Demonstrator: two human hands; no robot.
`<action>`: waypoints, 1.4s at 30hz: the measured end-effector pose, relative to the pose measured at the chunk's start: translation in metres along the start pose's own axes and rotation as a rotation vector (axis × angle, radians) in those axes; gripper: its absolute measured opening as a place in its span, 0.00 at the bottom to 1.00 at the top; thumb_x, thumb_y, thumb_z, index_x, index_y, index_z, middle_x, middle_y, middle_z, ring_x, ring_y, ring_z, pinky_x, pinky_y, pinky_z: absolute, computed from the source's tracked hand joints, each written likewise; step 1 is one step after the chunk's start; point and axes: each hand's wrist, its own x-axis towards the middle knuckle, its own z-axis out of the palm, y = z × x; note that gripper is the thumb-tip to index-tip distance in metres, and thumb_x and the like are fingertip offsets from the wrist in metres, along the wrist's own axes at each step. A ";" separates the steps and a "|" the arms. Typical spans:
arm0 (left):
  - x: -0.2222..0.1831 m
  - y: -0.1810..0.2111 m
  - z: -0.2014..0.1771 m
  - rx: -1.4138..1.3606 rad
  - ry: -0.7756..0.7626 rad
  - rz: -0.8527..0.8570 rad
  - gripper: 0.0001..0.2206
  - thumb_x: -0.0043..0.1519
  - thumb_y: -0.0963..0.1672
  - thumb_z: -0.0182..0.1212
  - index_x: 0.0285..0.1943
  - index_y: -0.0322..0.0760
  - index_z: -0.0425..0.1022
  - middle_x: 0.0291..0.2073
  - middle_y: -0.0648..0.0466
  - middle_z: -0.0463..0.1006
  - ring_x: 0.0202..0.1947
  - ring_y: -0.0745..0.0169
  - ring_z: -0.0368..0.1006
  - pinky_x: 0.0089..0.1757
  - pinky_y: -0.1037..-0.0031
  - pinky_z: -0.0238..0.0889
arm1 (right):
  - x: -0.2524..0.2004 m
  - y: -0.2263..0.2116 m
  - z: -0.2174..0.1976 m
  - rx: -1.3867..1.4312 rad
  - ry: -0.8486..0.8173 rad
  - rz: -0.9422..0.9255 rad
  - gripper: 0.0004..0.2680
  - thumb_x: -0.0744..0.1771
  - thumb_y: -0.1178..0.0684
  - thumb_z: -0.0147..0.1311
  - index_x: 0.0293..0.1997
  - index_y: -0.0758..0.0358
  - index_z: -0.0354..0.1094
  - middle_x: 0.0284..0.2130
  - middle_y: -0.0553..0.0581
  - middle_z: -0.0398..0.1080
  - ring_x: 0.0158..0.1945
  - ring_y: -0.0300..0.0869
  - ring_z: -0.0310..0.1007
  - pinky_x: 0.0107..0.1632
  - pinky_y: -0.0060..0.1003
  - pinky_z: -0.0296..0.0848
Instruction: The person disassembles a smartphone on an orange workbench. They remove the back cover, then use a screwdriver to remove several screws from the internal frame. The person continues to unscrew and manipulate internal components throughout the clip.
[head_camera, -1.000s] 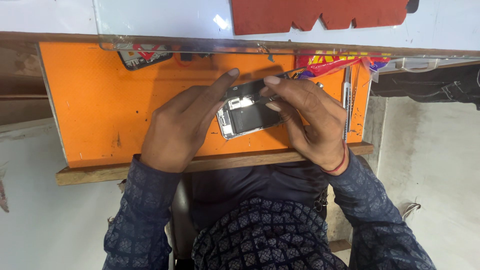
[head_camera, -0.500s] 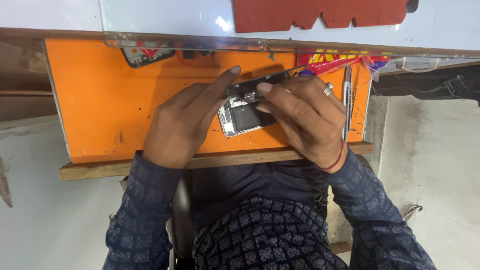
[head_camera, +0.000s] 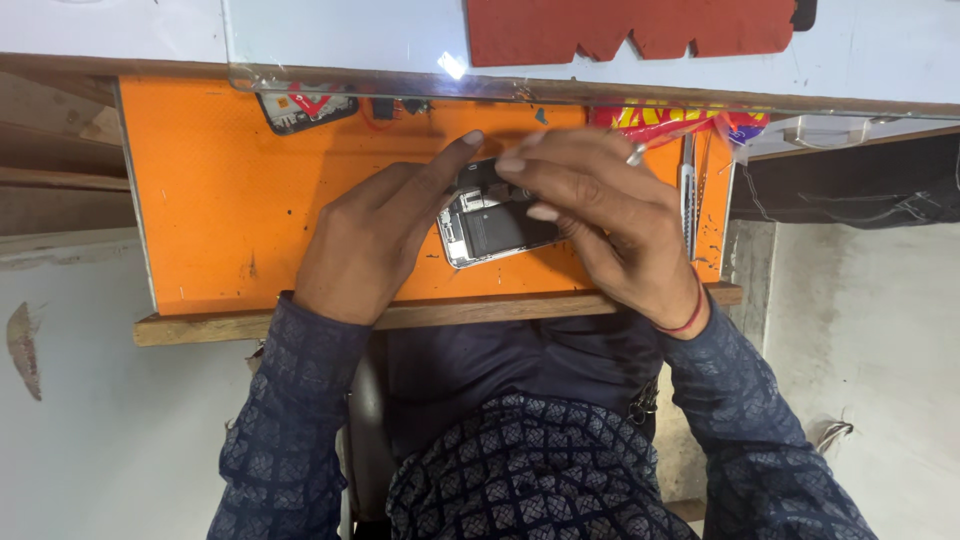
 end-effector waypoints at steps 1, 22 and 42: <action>0.000 0.000 0.000 0.007 -0.003 -0.003 0.23 0.69 0.39 0.62 0.74 0.44 0.68 0.41 0.47 0.79 0.39 0.50 0.78 0.41 0.62 0.73 | 0.001 0.000 -0.001 -0.018 0.007 -0.002 0.11 0.63 0.65 0.63 0.49 0.65 0.76 0.42 0.59 0.75 0.48 0.47 0.73 0.50 0.40 0.68; 0.000 -0.001 0.001 0.008 -0.014 -0.027 0.23 0.70 0.40 0.62 0.75 0.47 0.66 0.37 0.47 0.77 0.36 0.49 0.77 0.39 0.61 0.72 | -0.002 -0.001 0.006 0.007 0.032 -0.010 0.13 0.62 0.63 0.65 0.51 0.65 0.75 0.36 0.58 0.74 0.46 0.46 0.71 0.50 0.39 0.64; 0.000 -0.001 0.000 0.032 -0.039 -0.044 0.24 0.69 0.40 0.63 0.75 0.48 0.66 0.37 0.47 0.77 0.35 0.48 0.77 0.39 0.60 0.71 | -0.005 0.002 0.009 -0.037 0.004 -0.044 0.14 0.64 0.71 0.59 0.55 0.70 0.72 0.44 0.61 0.74 0.48 0.47 0.76 0.51 0.37 0.76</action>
